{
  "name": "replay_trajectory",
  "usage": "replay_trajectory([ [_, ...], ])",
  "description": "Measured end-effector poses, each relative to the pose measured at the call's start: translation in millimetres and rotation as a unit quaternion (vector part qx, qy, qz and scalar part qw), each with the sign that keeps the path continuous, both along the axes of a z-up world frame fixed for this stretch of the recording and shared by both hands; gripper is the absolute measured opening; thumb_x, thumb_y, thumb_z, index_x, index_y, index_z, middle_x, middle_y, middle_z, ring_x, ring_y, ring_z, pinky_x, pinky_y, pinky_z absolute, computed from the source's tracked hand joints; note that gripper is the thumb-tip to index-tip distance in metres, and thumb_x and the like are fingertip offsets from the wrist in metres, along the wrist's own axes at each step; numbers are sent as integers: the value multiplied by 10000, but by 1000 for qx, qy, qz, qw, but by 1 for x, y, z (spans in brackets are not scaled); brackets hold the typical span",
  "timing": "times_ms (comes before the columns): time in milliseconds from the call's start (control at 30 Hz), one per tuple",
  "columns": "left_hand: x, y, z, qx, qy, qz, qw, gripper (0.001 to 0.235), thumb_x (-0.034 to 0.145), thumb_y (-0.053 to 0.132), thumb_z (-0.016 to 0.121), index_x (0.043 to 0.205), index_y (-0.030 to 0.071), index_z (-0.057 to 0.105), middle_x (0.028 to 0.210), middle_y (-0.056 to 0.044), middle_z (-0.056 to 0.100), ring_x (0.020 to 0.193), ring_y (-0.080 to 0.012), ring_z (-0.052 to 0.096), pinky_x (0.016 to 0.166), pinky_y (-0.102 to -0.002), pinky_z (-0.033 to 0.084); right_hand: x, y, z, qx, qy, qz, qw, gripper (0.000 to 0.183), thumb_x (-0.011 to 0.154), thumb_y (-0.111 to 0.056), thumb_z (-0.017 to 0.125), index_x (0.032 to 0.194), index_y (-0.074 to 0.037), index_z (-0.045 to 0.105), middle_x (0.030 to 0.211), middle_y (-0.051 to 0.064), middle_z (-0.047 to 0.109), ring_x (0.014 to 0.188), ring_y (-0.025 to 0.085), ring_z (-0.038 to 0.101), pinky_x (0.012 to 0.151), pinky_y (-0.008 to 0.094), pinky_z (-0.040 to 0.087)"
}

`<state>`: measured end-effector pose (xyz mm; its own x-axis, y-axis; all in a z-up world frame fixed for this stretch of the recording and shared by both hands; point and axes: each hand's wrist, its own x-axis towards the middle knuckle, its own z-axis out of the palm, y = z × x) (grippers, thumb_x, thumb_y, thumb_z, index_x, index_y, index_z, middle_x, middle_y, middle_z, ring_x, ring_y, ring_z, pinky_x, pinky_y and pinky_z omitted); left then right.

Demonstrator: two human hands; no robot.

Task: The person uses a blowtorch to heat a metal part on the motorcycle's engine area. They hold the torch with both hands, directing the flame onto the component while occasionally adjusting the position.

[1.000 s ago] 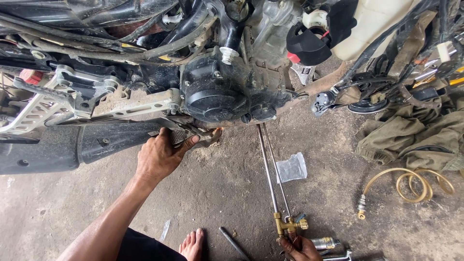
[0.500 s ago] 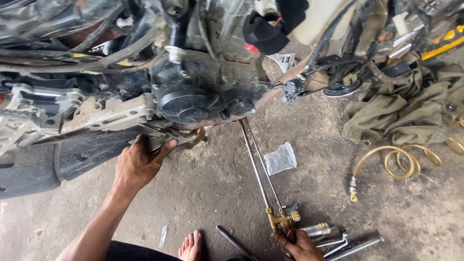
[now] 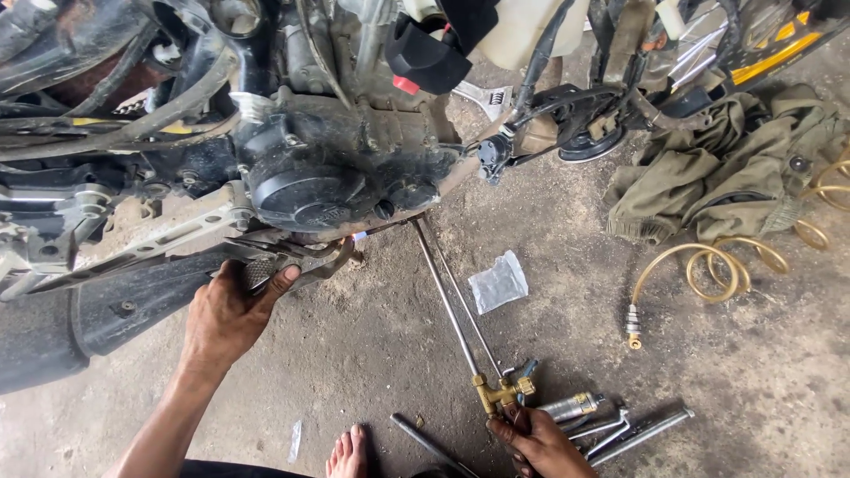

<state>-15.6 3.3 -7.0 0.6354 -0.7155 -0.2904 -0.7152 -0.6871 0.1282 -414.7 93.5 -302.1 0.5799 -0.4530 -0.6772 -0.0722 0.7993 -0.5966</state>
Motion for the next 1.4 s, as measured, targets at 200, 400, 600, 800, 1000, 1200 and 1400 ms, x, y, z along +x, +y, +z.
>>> replay_trajectory([
  [200,2,0,-3,45,-67,-44,996,778,805,806,372,1034,70,481,687,-125,648,543,-261,666,418,-384,545,0,-16,40,18,23,64,998,296,958,-317,780,935,-55,644,550,28,489,412,153,485,396,295,424],
  [400,-9,-3,1,41,-94,-24,994,865,846,810,421,1203,41,594,1093,-339,720,1070,-578,650,841,-627,532,-6,-22,39,76,-37,43,996,371,947,-330,784,912,-49,544,618,33,497,421,128,461,394,272,423],
  [600,-30,-9,10,67,-98,17,993,896,847,808,436,1276,38,596,1158,-394,688,1136,-618,601,861,-658,508,-10,-15,13,18,-8,74,997,407,901,-461,751,866,-119,535,707,27,554,568,147,531,523,303,526],
  [800,-29,-8,5,78,-103,21,991,878,863,799,485,1144,-26,590,1097,-425,690,1054,-627,633,797,-656,517,-9,-16,6,-14,5,103,995,449,846,-563,715,889,-138,576,708,10,579,609,145,560,611,325,559],
  [1000,-26,-3,0,71,-108,7,992,813,890,786,484,993,-19,540,937,-372,705,891,-559,679,669,-632,521,-8,-16,4,-17,10,121,992,539,819,-597,691,1064,-120,634,721,8,578,633,135,560,622,301,543],
  [1200,-22,-3,-5,77,-121,-14,990,828,897,781,483,1017,-35,555,942,-403,704,901,-590,680,700,-626,528,-11,-26,33,105,-8,69,992,622,814,-472,770,1266,-80,598,747,35,535,536,103,495,467,240,515],
  [1400,-30,-6,-2,75,-116,-15,990,859,862,797,469,1029,-39,576,920,-378,722,881,-551,704,708,-598,548,-8,-22,15,23,49,135,989,547,793,-617,696,1044,-135,632,804,5,619,715,133,583,702,312,558],
])
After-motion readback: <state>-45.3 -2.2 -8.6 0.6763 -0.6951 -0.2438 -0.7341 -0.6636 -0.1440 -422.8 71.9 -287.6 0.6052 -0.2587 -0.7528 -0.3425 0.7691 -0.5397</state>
